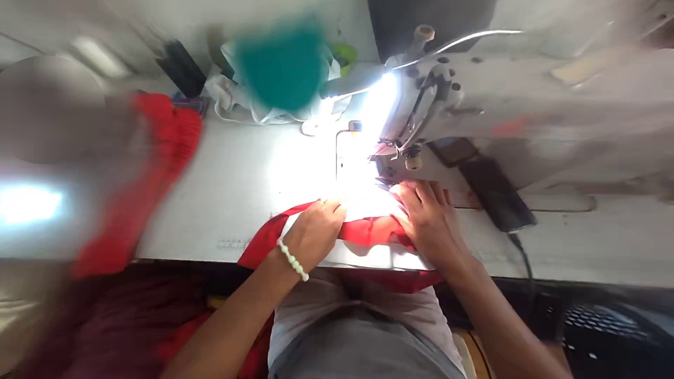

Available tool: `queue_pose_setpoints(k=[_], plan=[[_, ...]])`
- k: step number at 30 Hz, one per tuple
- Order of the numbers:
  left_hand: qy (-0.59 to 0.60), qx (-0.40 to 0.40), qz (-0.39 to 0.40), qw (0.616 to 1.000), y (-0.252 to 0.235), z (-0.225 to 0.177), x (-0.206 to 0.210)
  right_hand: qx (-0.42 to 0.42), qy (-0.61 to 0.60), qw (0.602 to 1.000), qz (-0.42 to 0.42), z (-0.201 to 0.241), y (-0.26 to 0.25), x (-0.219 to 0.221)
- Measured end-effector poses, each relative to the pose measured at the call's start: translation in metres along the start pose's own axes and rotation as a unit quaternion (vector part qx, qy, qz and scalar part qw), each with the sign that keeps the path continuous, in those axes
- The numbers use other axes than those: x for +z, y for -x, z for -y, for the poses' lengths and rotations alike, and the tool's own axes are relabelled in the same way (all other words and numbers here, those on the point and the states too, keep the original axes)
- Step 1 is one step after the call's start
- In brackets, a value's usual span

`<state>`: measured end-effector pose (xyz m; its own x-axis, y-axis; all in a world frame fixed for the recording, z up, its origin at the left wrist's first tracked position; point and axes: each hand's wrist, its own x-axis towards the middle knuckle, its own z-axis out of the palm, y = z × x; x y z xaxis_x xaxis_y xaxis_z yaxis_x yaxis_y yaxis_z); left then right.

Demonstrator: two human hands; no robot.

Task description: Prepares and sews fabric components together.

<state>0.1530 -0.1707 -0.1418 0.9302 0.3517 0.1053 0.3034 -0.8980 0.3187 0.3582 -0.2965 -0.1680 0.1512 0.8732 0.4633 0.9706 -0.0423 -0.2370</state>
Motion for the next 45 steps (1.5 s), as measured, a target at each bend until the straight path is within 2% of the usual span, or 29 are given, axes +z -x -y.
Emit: queue_pose_setpoints(k=[2,3,5,8,11,13,16,18,20,23,26,29,33,38,42,45], plan=[[0.037,-0.042,0.015,0.998,0.010,-0.006,0.000,-0.072,-0.027,0.996,-0.034,0.003,0.006,0.000],[0.041,-0.060,0.023,0.997,0.013,-0.011,0.001,-0.098,-0.048,0.994,-0.031,0.003,0.009,0.001],[0.014,-0.066,-0.014,0.998,0.016,-0.015,0.011,-0.118,-0.102,0.988,-0.001,-0.001,0.014,0.006],[0.002,-0.050,-0.092,0.995,0.018,-0.001,0.025,-0.081,-0.136,0.986,0.047,-0.006,0.018,0.005],[0.021,-0.010,-0.147,0.989,0.023,0.021,0.029,-0.086,-0.100,0.990,0.057,0.000,0.020,0.002],[0.025,-0.004,-0.138,0.990,0.021,0.024,0.022,-0.089,-0.072,0.992,0.045,0.004,0.021,0.005],[-0.018,-0.024,-0.111,0.993,0.008,0.003,0.018,-0.069,-0.061,0.995,0.041,0.013,0.018,0.003],[-0.028,-0.030,-0.138,0.990,-0.003,-0.009,0.030,-0.051,-0.067,0.996,0.041,0.020,0.016,0.003],[0.015,-0.036,-0.168,0.985,-0.009,-0.006,0.043,-0.029,-0.075,0.996,0.040,0.021,0.014,0.006],[0.117,-0.043,-0.179,0.976,-0.009,0.019,0.040,-0.011,-0.090,0.995,0.039,0.017,0.016,0.009],[0.203,-0.028,-0.146,0.968,-0.002,0.043,0.025,-0.006,-0.135,0.989,0.059,0.013,0.020,0.004],[0.207,0.000,-0.067,0.976,0.005,0.047,0.019,0.016,-0.162,0.984,0.072,0.010,0.018,-0.001],[0.233,0.009,0.023,0.972,0.005,0.047,0.006,0.001,-0.075,0.994,0.082,0.021,0.013,-0.002],[0.203,0.021,0.039,0.978,0.005,0.046,0.003,-0.042,0.022,0.997,0.060,0.055,0.013,0.008],[0.177,0.029,0.050,0.983,0.006,0.044,0.003,-0.071,0.045,0.995,0.057,0.056,0.017,0.011],[0.152,0.026,-0.002,0.988,0.005,0.040,0.012,-0.087,0.046,0.993,0.064,0.048,0.020,0.006]])
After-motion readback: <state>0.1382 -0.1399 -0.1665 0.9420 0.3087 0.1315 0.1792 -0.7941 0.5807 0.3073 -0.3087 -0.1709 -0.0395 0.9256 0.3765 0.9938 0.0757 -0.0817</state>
